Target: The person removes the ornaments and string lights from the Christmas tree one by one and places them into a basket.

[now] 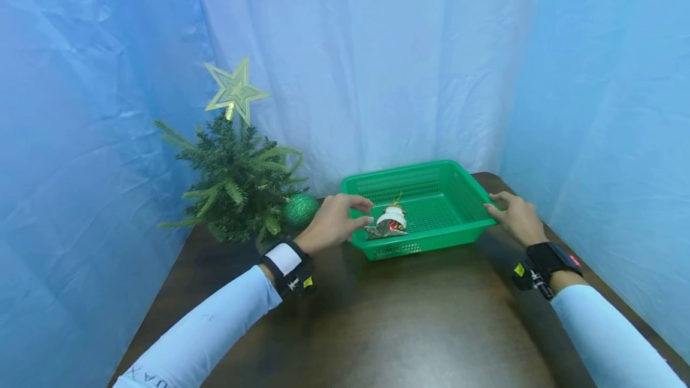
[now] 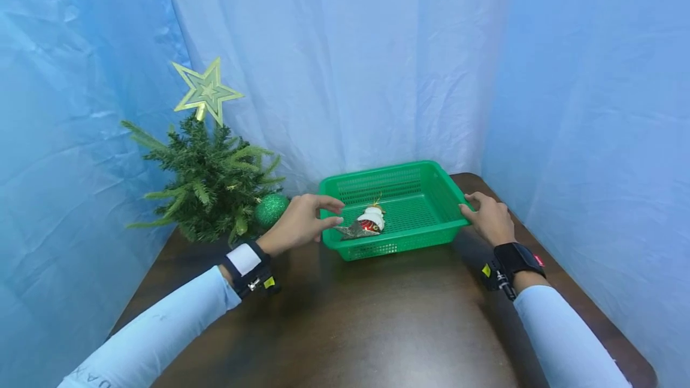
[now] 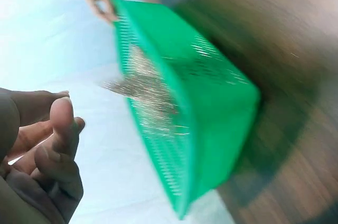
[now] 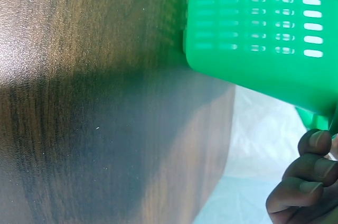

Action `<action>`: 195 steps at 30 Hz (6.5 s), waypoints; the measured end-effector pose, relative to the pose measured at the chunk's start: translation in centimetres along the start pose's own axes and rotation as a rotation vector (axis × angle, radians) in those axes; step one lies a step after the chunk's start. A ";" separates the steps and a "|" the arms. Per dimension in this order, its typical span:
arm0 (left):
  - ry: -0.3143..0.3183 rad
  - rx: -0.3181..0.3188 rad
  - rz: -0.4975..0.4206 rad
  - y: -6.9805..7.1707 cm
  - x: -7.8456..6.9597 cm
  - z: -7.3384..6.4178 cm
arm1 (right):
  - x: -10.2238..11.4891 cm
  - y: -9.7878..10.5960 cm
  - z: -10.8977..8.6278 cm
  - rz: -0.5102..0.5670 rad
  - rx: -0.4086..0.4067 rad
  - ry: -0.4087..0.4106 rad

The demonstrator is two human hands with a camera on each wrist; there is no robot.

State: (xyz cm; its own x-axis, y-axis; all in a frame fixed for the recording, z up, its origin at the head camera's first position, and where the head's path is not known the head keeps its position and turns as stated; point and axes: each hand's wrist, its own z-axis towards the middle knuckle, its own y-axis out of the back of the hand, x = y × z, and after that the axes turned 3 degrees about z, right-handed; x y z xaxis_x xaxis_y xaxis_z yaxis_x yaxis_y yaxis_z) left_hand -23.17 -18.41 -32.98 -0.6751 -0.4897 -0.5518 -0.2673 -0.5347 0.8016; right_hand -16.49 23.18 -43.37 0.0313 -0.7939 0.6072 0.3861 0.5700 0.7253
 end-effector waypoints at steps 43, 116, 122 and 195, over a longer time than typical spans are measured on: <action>0.343 -0.400 0.093 6.2 5.3 -13.6 | 0.8 0.0 0.5 -0.047 0.005 -0.003; 0.148 -0.415 -0.058 9.7 0.0 -11.2 | 0.5 0.2 0.5 -0.054 -0.007 -0.025; 0.131 -0.420 -0.063 9.2 -0.1 -10.4 | 0.6 0.3 0.5 -0.046 0.005 -0.027; 0.119 -0.389 -0.156 5.2 -0.8 -2.8 | 0.5 0.3 0.2 -0.038 -0.012 0.014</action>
State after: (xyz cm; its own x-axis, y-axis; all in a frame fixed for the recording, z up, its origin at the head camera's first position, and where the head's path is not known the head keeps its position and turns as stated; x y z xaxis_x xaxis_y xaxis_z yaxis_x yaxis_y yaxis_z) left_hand -22.09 -22.79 -29.01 -0.5570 -0.4463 -0.7004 -0.0652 -0.8172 0.5726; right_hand -16.54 23.00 -42.74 0.0291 -0.8181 0.5743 0.3983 0.5365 0.7440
